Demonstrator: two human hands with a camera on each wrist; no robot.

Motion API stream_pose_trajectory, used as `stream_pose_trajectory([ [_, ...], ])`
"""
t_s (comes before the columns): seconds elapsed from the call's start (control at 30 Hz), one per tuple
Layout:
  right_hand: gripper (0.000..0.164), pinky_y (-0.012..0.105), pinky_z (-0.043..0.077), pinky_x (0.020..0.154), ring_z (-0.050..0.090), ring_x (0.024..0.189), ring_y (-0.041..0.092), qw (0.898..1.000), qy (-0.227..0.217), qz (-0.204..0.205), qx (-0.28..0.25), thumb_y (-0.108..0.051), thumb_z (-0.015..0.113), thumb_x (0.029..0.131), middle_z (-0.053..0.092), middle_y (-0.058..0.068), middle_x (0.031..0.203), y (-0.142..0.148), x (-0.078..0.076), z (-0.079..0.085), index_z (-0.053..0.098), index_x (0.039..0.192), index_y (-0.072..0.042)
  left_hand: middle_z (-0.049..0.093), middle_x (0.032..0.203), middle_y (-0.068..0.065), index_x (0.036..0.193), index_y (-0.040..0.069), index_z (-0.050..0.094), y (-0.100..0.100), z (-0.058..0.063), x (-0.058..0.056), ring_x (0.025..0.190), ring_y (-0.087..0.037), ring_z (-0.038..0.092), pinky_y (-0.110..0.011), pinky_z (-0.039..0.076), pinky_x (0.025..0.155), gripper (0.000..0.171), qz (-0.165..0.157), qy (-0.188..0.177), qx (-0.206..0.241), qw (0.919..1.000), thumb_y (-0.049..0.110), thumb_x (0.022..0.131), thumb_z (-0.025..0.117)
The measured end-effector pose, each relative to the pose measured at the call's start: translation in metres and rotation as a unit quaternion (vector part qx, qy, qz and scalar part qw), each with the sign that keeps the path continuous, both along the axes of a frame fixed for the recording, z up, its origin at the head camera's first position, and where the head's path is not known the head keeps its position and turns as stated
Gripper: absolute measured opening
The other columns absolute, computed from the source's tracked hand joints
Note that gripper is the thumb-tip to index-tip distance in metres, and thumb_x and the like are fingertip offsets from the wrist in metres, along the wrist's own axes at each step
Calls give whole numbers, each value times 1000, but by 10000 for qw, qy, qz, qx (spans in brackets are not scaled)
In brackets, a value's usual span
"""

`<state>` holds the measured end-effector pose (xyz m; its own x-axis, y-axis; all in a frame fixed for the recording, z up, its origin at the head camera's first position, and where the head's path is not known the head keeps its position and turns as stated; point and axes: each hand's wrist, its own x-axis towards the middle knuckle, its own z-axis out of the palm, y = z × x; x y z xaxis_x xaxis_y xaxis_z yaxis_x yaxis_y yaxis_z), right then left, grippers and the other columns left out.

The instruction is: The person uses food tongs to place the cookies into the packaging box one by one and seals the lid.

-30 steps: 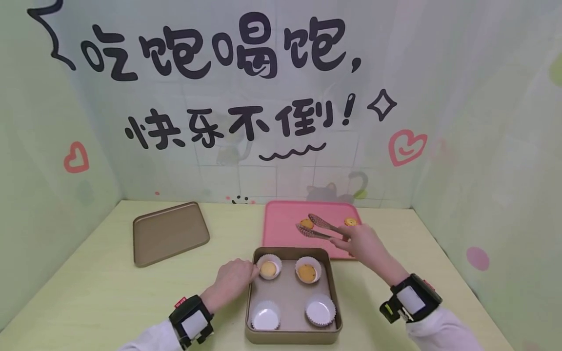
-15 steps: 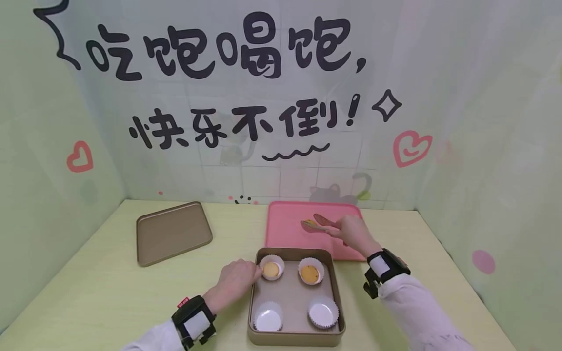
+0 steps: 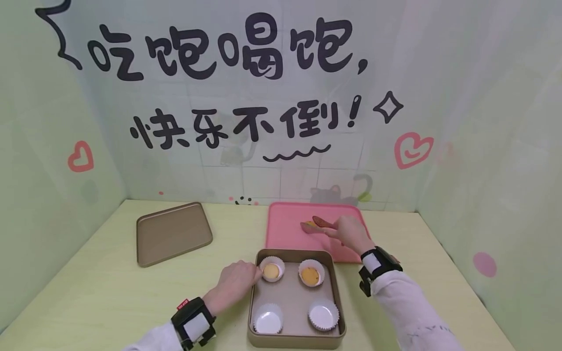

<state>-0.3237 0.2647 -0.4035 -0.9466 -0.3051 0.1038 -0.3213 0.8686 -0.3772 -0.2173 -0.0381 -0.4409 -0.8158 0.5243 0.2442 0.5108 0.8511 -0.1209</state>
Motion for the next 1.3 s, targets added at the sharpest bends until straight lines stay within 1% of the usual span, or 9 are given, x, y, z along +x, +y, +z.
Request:
stream_pose_trajectory([
  [0.2,26,25,39,44,55,42,13,10000,-61,-19,-9,-18,69,90,51,-2,50,0,-1,-2,67,70,-2,35,57,5,61,17,50,0,1,1,52,-8,37,-26,37,36,31,-17,-26,25,10000,5,85,66],
  [0.33,24,24,39,44,53,42,13,9998,-106,-22,-171,-16,69,90,48,-4,49,1,-1,-3,67,70,-2,35,57,5,61,17,50,1,1,1,52,-8,36,-26,36,35,31,-8,-67,32,10000,5,85,66],
  [0.43,27,25,39,44,54,43,14,9995,-93,-22,-312,-14,69,89,41,-7,48,2,0,-5,63,66,-2,35,56,5,61,17,50,1,0,1,51,-8,37,-26,37,35,31,-4,-53,-2,10000,4,85,66],
  [0.57,39,25,40,45,55,43,15,9990,24,-9,-446,-12,70,89,34,-9,49,3,0,-8,48,56,-9,36,56,5,62,17,51,1,0,1,51,-8,38,-26,37,35,30,-31,24,3,10000,5,85,67],
  [0.67,45,25,40,45,56,43,16,9987,83,19,-512,-11,70,88,31,-10,50,4,1,-9,40,55,-14,36,56,5,62,17,51,0,0,1,50,-8,38,-26,37,35,30,-53,106,15,9999,5,85,67],
  [0.73,45,25,41,45,56,43,16,9988,113,24,-485,-11,69,88,31,-10,49,4,1,-9,40,55,-14,36,56,5,62,17,51,0,0,1,50,-8,38,-25,37,35,30,-65,147,15,9999,5,85,67],
  [0.97,30,27,39,45,53,42,10,9990,421,42,-172,-13,71,87,48,-3,49,6,4,-9,57,62,-6,35,56,5,62,17,51,0,0,2,50,-7,37,-25,36,34,30,-67,154,-28,9999,4,84,67],
  [1.07,28,27,39,44,51,41,9,9979,637,125,-77,-12,72,87,51,0,51,7,6,-9,57,63,-7,35,56,5,63,17,52,-1,0,1,51,-8,36,-24,35,35,29,-55,154,-81,9998,5,85,67],
  [1.3,24,26,42,44,51,42,8,9971,746,115,-28,-9,72,86,50,-2,53,9,10,-10,58,66,-8,33,56,5,62,16,51,-1,0,2,50,-7,35,-23,34,34,30,-61,168,-43,9998,5,85,67],
])
